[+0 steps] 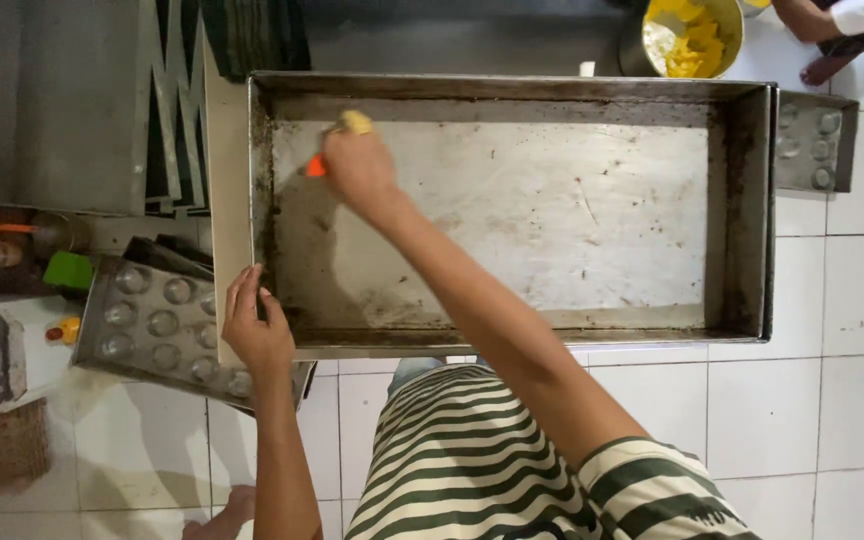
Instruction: Greasing metal baking pans using a brush and a yellow shortening or butter.
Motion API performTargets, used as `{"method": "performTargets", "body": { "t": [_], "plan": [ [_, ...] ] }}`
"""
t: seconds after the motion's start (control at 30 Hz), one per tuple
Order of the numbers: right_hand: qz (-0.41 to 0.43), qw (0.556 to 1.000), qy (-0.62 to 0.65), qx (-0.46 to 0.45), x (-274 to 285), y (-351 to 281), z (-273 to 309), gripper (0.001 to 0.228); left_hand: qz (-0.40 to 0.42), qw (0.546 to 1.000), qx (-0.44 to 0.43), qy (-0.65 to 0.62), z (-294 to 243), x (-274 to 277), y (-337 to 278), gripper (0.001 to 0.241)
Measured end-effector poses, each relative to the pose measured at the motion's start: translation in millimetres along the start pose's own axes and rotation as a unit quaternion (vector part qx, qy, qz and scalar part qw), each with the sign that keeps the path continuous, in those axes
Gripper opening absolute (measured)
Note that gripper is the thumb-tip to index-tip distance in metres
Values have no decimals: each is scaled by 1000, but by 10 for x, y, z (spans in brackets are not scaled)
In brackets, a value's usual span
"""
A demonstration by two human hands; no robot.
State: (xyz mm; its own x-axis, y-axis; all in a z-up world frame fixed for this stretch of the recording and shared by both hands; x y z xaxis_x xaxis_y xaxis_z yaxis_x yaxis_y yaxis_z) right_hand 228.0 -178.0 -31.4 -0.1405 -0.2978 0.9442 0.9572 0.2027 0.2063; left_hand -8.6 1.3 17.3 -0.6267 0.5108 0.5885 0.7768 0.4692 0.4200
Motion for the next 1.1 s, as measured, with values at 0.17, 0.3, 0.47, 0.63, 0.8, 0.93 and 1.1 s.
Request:
{"method": "performTargets", "body": {
  "t": [0.17,0.3,0.47,0.63,0.8,0.93,1.1],
  "plan": [
    [-21,973,186,135,455,-230,614,25,-3,1000,-23,-16,-85,12,13,35],
    [-135,915,341,168,519,-362,241,39,11,1000,-25,-2,-73,-10,-14,35],
    [5,828,548,-116,177,-569,-1464,30,8,999,-11,-50,-12,-4,-33,33],
    [-81,810,540,-216,755,-1049,-3590,33,12,1000,-5,-25,-48,-5,-34,29],
    [-175,806,478,-301,1719,-1561,-4644,26,15,999,-40,25,85,-53,-72,31],
    [-242,866,312,-306,2137,-1798,-4851,23,7,999,-41,14,49,-43,-65,30],
    [-266,939,-71,-208,2134,-1779,-4594,20,0,1000,-26,-3,15,-10,-52,29]
  ]
}}
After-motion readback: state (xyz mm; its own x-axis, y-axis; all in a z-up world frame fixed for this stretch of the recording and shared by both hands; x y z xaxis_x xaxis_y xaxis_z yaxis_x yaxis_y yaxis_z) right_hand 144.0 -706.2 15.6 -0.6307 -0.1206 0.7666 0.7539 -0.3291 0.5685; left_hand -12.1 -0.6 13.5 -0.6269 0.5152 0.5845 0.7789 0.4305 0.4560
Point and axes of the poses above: each hand's wrist, its own y-axis towards the middle knuckle, its own x-axis out of the back of the hand, z = x × y, the point moved 7 cm from there along y, towards the middle knuckle, and after that the axes turned 13 degrees about -z, right-handed, at the moved point
